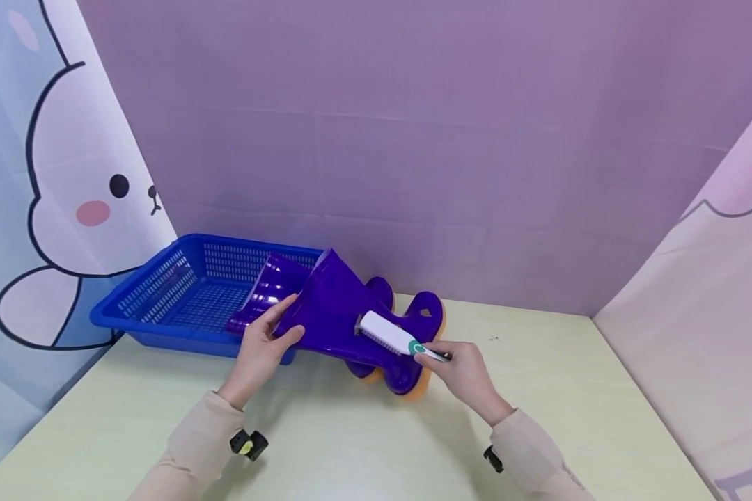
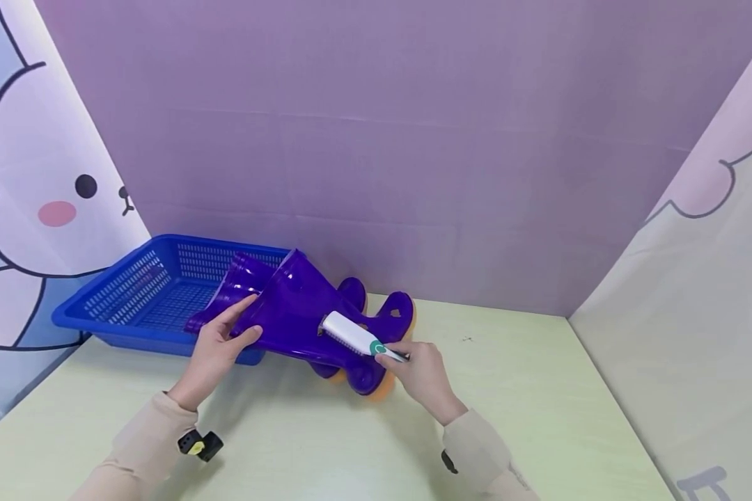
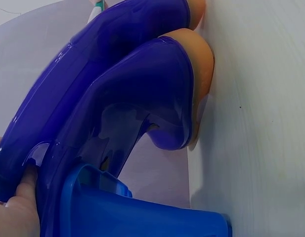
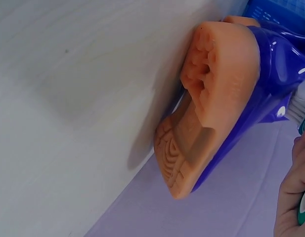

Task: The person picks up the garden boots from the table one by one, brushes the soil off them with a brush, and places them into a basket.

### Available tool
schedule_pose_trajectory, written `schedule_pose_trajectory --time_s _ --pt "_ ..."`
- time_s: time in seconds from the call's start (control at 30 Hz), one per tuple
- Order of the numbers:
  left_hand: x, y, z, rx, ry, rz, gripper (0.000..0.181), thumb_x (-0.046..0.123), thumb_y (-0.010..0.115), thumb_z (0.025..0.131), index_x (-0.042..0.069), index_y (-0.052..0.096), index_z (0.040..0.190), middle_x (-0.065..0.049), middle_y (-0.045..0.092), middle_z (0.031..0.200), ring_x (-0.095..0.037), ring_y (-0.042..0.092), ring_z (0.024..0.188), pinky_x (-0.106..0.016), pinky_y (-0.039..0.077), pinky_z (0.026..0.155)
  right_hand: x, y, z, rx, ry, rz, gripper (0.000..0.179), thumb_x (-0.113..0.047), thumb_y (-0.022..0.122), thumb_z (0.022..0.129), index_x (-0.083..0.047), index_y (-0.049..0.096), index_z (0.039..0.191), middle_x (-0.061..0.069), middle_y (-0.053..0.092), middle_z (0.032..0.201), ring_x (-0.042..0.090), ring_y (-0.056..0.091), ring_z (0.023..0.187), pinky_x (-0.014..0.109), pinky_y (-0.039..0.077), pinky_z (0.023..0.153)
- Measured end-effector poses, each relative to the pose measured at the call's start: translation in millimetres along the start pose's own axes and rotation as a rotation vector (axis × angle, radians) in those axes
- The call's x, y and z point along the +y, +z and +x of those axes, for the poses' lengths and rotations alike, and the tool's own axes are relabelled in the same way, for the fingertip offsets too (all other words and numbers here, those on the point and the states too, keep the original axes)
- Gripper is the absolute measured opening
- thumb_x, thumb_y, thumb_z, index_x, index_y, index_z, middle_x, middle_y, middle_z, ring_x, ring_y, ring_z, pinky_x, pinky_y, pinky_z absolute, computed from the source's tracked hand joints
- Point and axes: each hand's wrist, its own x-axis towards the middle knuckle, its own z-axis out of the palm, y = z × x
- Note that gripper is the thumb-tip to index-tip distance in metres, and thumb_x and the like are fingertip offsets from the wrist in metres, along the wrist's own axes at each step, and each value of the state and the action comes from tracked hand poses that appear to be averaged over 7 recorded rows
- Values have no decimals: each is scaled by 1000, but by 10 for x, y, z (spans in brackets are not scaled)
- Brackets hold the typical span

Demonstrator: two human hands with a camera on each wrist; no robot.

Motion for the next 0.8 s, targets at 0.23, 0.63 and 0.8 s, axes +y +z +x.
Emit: schedule_pose_trajectory --time_s 0.23,0.63,0.8 --pt "-7 -9 10 7 10 -4 55 22 57 91 20 35 142 -5 33 147 -26 39 130 -39 40 98 -41 -31 29 35 -44 9 26 -24 72 78 -6 72 97 8 71 89 8 45 54 20 33 44" --pt "3 15 16 -9 12 -23 56 21 57 91 18 35 142 -4 34 147 -24 40 129 -37 40 98 -16 -27 14 34 -42 -47 25 -25 73 77 -9 73 95 6 71 88 9 48 58 20 36 48" --pt "15 11 0 1 13 -21 55 20 57 91 18 36 141 -5 33 147 -26 37 131 -37 39 99 67 -164 -27 31 -16 -74 24 -27 73 77 -9 74 94 5 71 88 11 49 60 21 37 50"
